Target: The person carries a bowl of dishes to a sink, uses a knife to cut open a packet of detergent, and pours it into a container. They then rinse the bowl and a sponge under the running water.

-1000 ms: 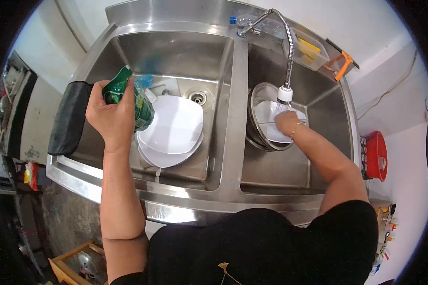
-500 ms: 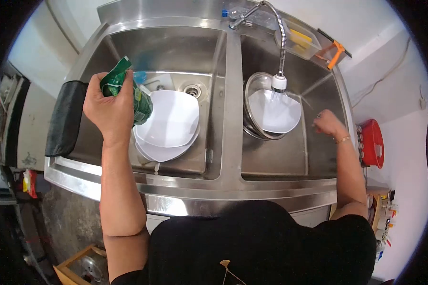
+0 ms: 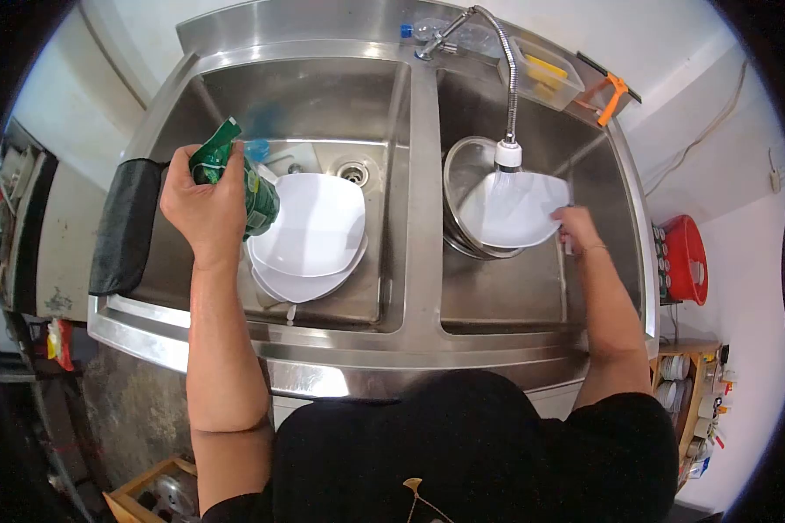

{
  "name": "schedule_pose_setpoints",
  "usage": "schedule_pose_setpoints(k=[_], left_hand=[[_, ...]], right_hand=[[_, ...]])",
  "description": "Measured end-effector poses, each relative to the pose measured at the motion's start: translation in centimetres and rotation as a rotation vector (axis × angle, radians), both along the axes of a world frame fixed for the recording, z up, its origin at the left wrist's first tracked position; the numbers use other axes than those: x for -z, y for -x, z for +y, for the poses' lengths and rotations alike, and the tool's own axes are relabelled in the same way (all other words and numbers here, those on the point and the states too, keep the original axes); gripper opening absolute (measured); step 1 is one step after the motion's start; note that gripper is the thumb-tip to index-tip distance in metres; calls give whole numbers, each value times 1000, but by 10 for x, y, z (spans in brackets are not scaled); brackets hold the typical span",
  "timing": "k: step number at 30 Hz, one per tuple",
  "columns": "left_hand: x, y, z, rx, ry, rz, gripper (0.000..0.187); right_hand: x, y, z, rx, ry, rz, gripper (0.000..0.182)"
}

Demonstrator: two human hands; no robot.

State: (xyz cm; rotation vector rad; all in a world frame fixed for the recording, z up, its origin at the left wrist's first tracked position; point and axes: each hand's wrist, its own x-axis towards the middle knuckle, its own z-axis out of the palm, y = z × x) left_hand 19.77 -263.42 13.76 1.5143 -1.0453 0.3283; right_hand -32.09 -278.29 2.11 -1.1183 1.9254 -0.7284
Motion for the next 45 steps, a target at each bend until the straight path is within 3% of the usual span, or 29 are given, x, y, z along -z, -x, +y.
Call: schedule_pose_setpoints(k=[3,5,7,9,10,12,14,17,19,21,22,23,25,27,30,33,34,36,39,42,43,45], left_hand=[[0,-2,0,-9,38,11,25],[-1,-2,3,-5,47,11,25],[-7,2,6,-23,-1,-80,22],[-8,2,7,10,15,-25,23],[-8,1,8,44,30,26,23],[-12,0,11,37,76,22,23],[-19,-1,17,32,121,9,24],[-37,-4,26,12,208,-22,23],[-49,-7,32,19,312,39,23],[-66,-9,39,32,263,-10,23],[-71,-15,42,38,211,-56,23],[-74,-22,45,39,214,-67,23],[-81,-35,49,273,44,147,24],[-85,-48,50,277,-44,118,26],[-77,-68,43,740,-356,552,29],[-69,-78,39,945,-468,835,33],[-66,-82,37,1007,-519,851,32],[-63,-84,34,1086,-570,895,29],[-67,-89,28,1175,-603,967,28],[-68,-89,18,1286,-601,1033,26],[-67,-89,16,1329,-592,1046,25],[-70,-86,14,1345,-562,1030,23]], right_hand=[[-94,-4,33,-175,340,429,19],[-131,52,29,-389,391,799,28],[-182,44,64,-263,582,922,28],[-234,22,86,-30,333,578,32],[-250,6,97,-29,335,579,32],[-265,-31,117,-15,503,206,34],[-262,-62,114,-100,547,14,41],[-246,-143,107,-346,586,-153,45],[-214,-179,74,-370,486,21,47],[-201,-240,65,-595,276,212,48],[-178,-270,60,-667,322,209,49],[-163,-298,52,-776,188,218,43],[-118,-347,47,-764,140,225,32],[-86,-377,43,-897,51,288,21],[-31,-400,28,-847,-55,262,20],[-3,-404,30,-689,-239,86,20],[6,-404,29,-620,-271,6,21],[55,-398,2,-761,-356,187,22],[48,-393,19,-868,-409,331,21],[94,-380,23,-1053,-228,405,21],[97,-383,27,-1051,-228,404,21],[98,-397,32,-747,-492,367,18]])
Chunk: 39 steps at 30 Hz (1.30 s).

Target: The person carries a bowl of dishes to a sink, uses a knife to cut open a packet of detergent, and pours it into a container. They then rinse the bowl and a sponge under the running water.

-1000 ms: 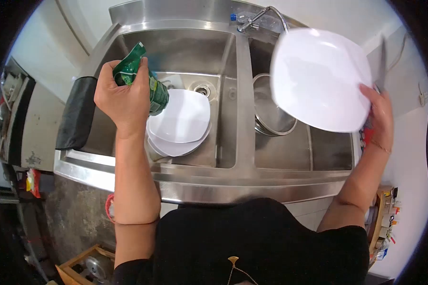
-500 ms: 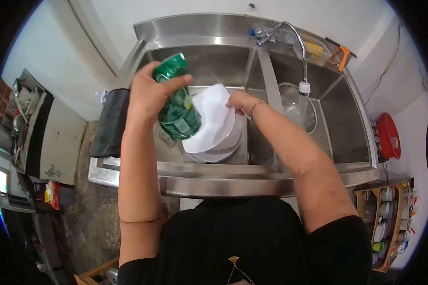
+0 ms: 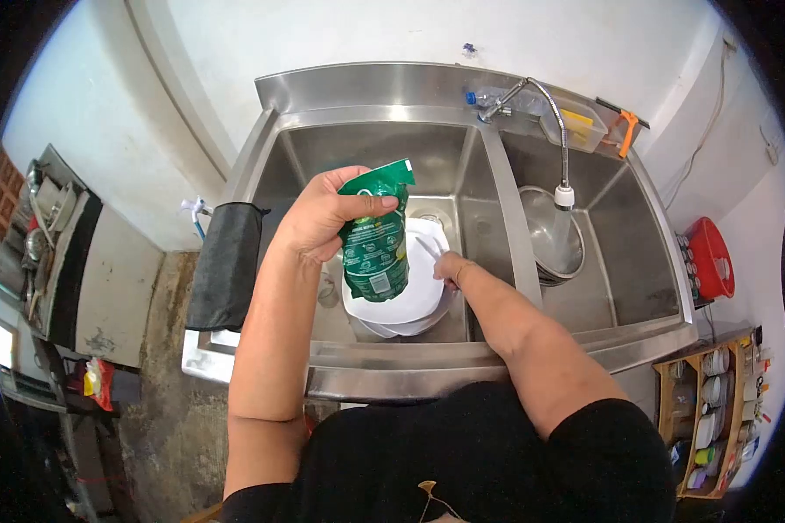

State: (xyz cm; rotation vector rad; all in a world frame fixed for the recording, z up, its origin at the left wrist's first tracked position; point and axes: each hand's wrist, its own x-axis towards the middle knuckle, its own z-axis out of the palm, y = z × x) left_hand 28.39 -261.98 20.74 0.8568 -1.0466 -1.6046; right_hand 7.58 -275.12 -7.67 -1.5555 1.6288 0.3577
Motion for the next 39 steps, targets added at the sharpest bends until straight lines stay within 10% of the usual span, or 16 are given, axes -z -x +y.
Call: schedule_pose_setpoints(k=[5,7,16,21,32,39], left_hand=[[-10,-1,-5,-83,29,69,17],[-11,-5,-8,-122,25,69,15],[20,-12,-25,-203,-125,0,16],[31,-21,-30,-264,-158,-23,17],[44,-10,-27,-269,165,-323,4],[46,-6,-23,-471,500,-748,11]], right_hand=[[-9,0,5,6,174,-5,22],[-9,3,0,-536,688,46,36],[-164,-12,17,210,291,-850,43],[-255,-23,61,20,340,-950,33],[-262,-31,79,-103,70,-1201,50],[-254,-34,77,-231,354,-1176,36]])
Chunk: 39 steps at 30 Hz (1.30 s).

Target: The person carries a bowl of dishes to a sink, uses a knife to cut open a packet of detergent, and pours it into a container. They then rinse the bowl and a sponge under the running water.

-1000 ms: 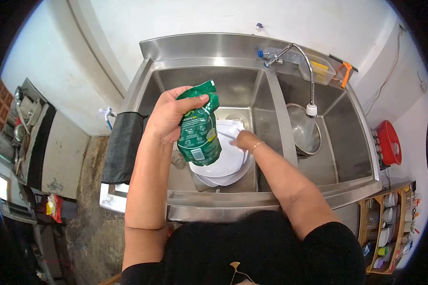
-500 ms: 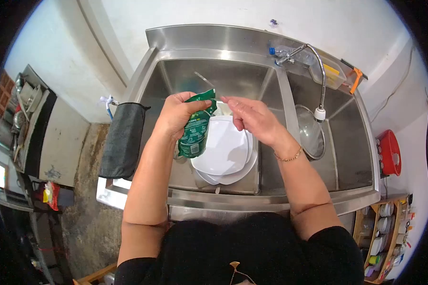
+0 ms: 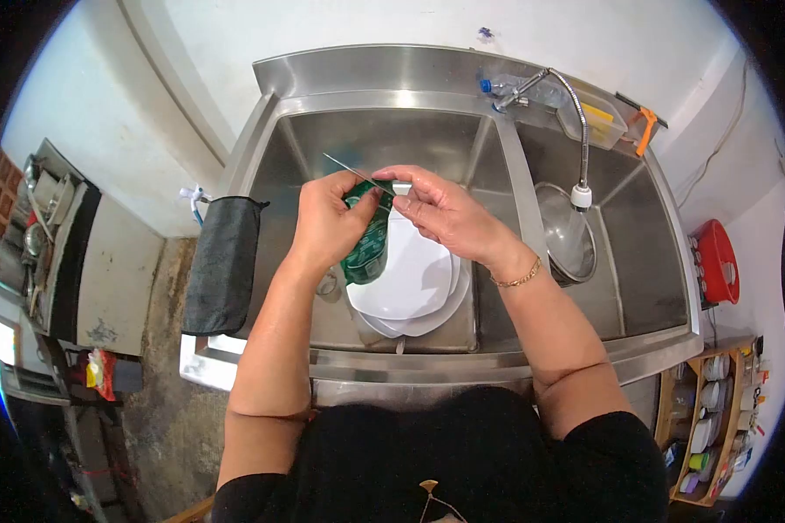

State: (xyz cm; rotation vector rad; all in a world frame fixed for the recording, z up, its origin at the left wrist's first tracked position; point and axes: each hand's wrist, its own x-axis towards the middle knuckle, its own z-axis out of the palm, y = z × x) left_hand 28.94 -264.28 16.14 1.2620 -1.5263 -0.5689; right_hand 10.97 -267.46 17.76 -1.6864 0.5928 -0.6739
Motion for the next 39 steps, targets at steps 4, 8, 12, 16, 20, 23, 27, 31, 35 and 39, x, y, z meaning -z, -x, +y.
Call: schedule_pose_setpoints(k=[4,8,12,16,20,23,27,31,35,39], left_hand=[[-6,4,4,-81,61,-210,8],[-8,11,8,-121,121,-296,6],[0,11,4,-131,198,-355,11],[0,10,4,-127,140,-335,10],[-9,7,6,-103,16,-293,10],[-3,6,4,-84,128,-292,9],[-2,6,5,-46,198,-363,6],[-3,9,9,7,215,-507,4],[8,11,6,-3,252,-553,13],[13,13,4,38,280,-564,12]], right_hand=[[2,-3,1,35,152,30,33],[8,-5,2,40,55,-18,33],[12,-4,-2,-2,-140,-54,32],[14,-4,-3,-45,-216,-99,33],[9,0,-4,-59,-206,-25,34],[8,0,-3,-59,-276,-26,33],[18,-1,-8,-45,-282,-63,26],[25,-5,-9,-21,-222,-105,20],[31,-10,-8,34,-247,-126,21],[35,-7,-12,69,-275,-101,22]])
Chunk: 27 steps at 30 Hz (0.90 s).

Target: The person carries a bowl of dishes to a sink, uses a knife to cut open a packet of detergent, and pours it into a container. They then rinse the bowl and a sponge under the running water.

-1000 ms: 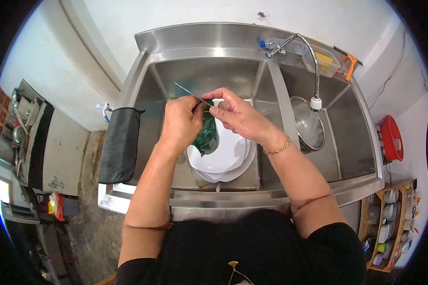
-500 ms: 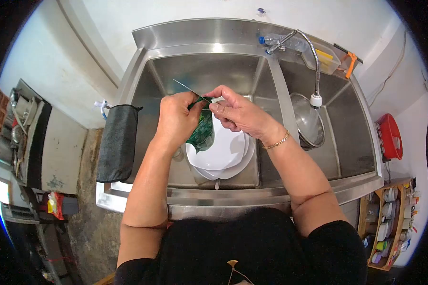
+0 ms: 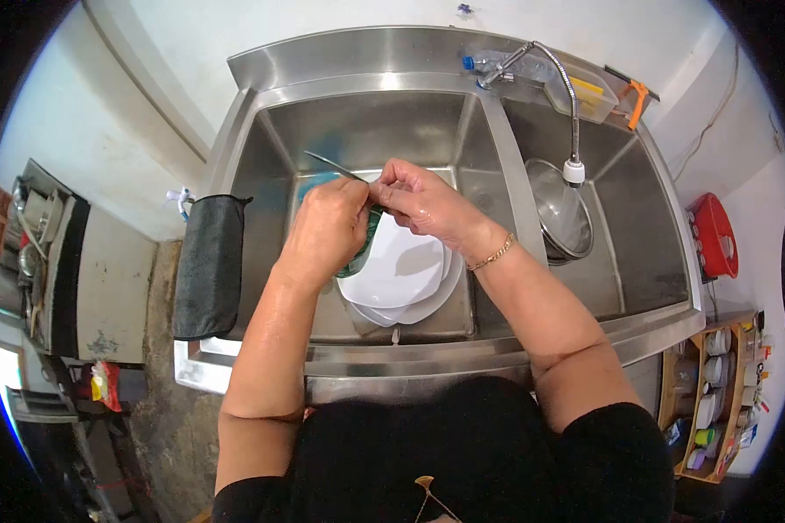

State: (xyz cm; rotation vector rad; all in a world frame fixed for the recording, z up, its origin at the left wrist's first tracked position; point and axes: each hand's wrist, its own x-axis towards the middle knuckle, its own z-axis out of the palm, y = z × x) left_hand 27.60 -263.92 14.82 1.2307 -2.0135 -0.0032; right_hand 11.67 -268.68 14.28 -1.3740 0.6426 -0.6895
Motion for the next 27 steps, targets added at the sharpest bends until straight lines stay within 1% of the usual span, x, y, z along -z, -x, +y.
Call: schedule_pose_setpoints(k=[2,3,4,5,6,7,8,9,10,12,13,14,15,16,17,19,20,22,23,24,25,26,27], left_hand=[[3,6,1,24,-23,-6,7],[2,7,0,25,-23,-7,7],[2,7,-1,25,-54,66,6],[1,7,-3,21,-81,137,6],[0,4,-5,16,-79,137,6],[0,-1,-6,-7,-228,293,7],[0,-7,-8,-29,-378,450,9],[-2,-13,-11,5,-509,593,11],[-4,-17,-12,2,-507,595,11],[-8,-21,-13,176,-736,1052,10],[-10,-24,-13,191,-762,1074,11],[-9,-24,-13,191,-758,1077,11],[-6,-24,-12,215,-771,1027,10],[-4,-23,-12,239,-784,976,10],[-2,-22,-13,246,-800,879,10],[-3,-23,-13,277,-831,888,9],[-3,-23,-13,302,-859,897,9],[-2,-20,-14,309,-819,875,10],[-2,-19,-14,194,-769,771,12],[-2,-18,-15,81,-717,666,17],[-4,-16,-13,83,-717,666,17],[-6,-11,-10,-72,-317,411,30],[-9,-5,-6,-218,81,149,45]], right_hand=[[-2,1,0,12,-39,-6,24],[-9,3,2,46,-79,57,28],[-16,5,3,81,-120,120,32],[-21,9,2,79,-116,119,32],[-26,15,0,44,-197,58,36],[-30,19,-2,8,-281,-5,40],[-35,23,-2,4,-283,-5,40],[-40,27,-3,-17,-207,36,40],[-45,31,-4,-39,-128,78,41],[-47,33,-6,-78,-132,72,39],[-44,30,-5,-23,10,123,36],[-40,26,-4,34,152,175,32],[-32,17,-3,94,301,88,24],[-29,15,-3,93,303,92,24],[-27,14,-1,59,264,114,23],[-26,16,-1,3,153,110,20],[-24,16,-2,5,152,110,20],[-19,14,-3,-9,58,51,18],[-19,14,-3,-7,57,52,18],[-18,13,-3,57,9,44,17],[-18,12,-2,121,-39,36,16],[-19,11,-2,122,-37,37,16],[-20,10,-1,190,-86,1,16]])
